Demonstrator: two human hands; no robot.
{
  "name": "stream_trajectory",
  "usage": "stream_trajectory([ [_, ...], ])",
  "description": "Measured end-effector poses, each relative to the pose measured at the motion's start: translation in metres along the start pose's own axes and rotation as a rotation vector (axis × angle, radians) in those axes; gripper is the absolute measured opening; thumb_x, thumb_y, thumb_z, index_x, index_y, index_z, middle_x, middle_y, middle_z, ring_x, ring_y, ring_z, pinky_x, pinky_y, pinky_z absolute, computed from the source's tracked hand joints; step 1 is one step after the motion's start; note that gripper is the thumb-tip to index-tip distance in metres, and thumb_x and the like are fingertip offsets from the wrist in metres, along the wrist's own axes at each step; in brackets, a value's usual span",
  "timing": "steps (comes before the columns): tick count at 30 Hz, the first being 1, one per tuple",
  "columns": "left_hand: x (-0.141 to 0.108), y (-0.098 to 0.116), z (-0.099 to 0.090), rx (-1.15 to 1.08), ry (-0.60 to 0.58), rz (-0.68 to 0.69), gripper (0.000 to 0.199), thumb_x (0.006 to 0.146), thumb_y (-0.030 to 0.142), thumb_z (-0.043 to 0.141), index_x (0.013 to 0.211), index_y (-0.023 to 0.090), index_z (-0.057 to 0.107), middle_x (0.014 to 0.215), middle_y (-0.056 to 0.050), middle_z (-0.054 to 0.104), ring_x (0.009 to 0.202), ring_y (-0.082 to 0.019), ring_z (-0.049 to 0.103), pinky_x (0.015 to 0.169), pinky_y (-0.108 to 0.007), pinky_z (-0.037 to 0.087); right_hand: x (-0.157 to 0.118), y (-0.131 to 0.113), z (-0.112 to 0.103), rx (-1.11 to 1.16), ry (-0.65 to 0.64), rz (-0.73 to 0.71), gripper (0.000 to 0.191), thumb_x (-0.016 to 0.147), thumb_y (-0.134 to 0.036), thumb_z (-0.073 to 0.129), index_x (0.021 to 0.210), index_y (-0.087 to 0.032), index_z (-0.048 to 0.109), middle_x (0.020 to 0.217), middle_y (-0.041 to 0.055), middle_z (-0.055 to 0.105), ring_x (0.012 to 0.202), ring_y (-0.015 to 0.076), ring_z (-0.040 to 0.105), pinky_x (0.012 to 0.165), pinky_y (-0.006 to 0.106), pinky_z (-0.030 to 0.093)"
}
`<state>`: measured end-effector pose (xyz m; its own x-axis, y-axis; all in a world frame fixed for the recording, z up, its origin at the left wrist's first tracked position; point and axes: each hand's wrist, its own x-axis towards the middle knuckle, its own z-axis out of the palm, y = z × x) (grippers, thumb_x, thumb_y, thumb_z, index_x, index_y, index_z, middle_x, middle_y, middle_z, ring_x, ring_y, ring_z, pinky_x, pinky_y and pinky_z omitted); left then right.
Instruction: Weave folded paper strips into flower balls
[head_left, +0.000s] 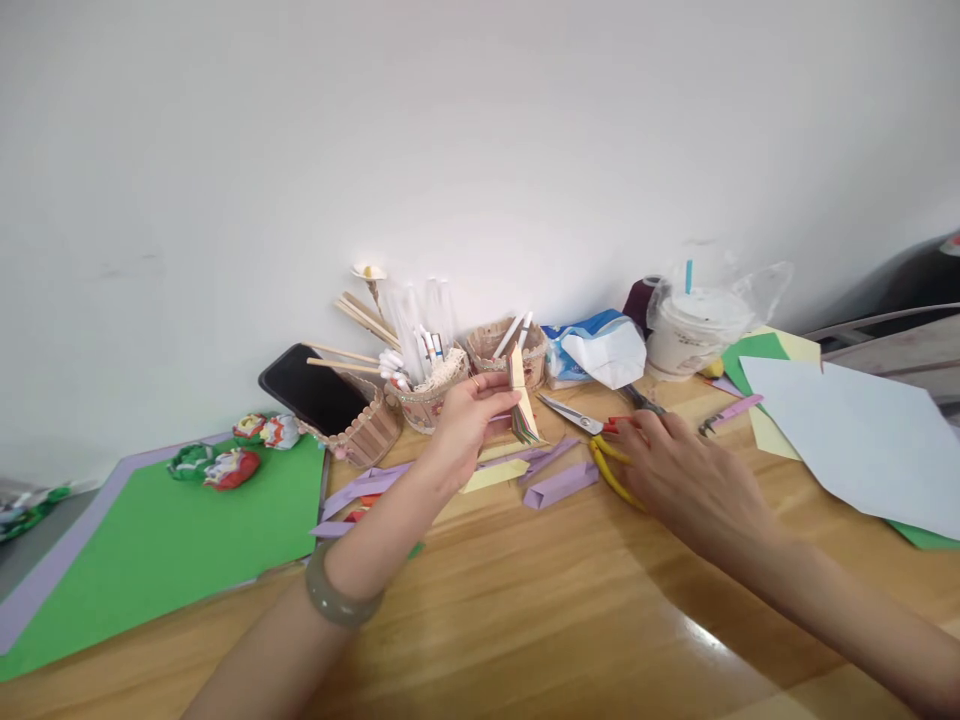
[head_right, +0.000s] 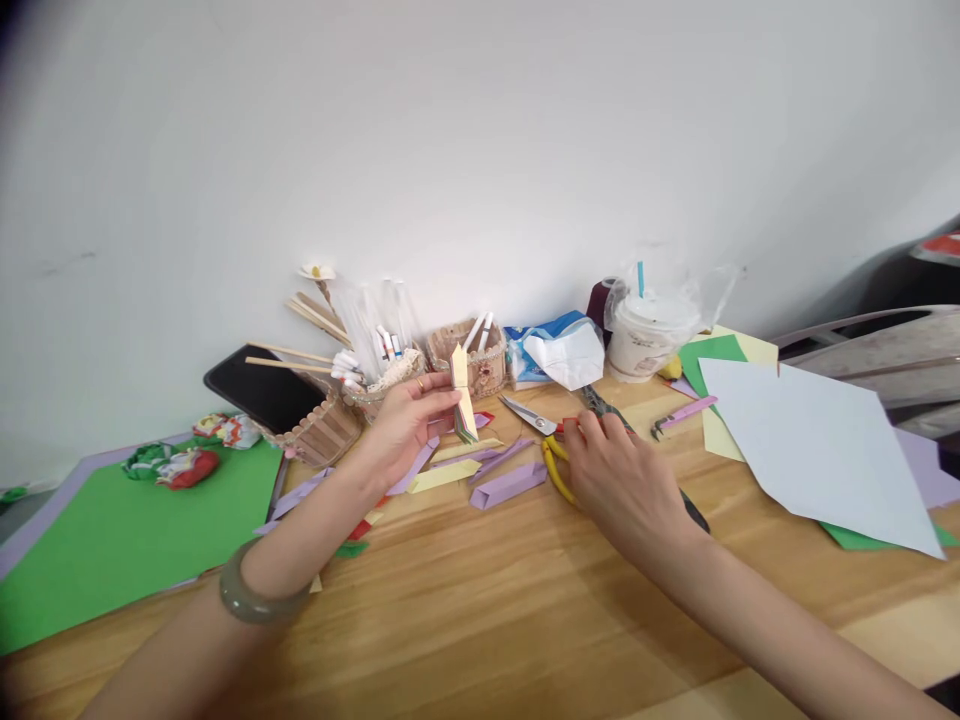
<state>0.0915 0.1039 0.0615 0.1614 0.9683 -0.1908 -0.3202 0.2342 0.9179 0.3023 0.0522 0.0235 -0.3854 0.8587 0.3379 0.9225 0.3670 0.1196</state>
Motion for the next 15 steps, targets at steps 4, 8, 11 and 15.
stream_trajectory([
  [4,0.004,0.006,0.004,0.017,-0.017,0.030,0.018,0.067,0.007,0.063,0.085,0.011,0.061,0.076,-0.003,0.063,0.062,-0.010,0.060,0.062,-0.025,0.052,0.007,0.002,0.000,-0.101,-0.117,0.020,0.023,0.076,-0.003,0.042,0.083,-0.008,0.063,0.074,0.0160,0.064,0.069,0.0275,0.059,0.047,0.030,0.034],
  [8,0.007,0.008,0.008,0.022,-0.029,0.061,0.022,0.066,0.008,0.065,0.087,0.012,0.060,0.079,-0.003,0.063,0.065,-0.009,0.059,0.064,-0.024,0.051,0.010,0.009,0.005,-0.112,-0.169,0.076,0.015,0.069,-0.006,0.050,0.080,-0.008,0.061,0.074,0.0154,0.063,0.068,0.0279,0.062,0.048,0.030,0.036],
  [11,0.007,0.009,0.012,0.031,-0.031,0.074,0.022,0.064,0.009,0.067,0.085,0.012,0.060,0.077,-0.003,0.063,0.063,-0.010,0.059,0.061,-0.024,0.051,0.008,0.016,0.002,-0.097,-0.171,0.116,0.019,0.067,-0.006,0.051,0.084,-0.010,0.059,0.082,0.0146,0.064,0.069,0.0260,0.062,0.051,0.030,0.038],
  [15,0.010,0.009,0.018,0.037,-0.019,0.079,0.024,0.063,0.010,0.068,0.086,0.012,0.060,0.073,-0.002,0.064,0.061,-0.011,0.060,0.060,-0.025,0.050,0.007,0.028,-0.008,-0.070,-0.138,0.201,0.019,0.075,-0.018,0.049,0.091,-0.011,0.058,0.093,0.0154,0.062,0.061,0.0251,0.062,0.047,0.030,0.035],
])
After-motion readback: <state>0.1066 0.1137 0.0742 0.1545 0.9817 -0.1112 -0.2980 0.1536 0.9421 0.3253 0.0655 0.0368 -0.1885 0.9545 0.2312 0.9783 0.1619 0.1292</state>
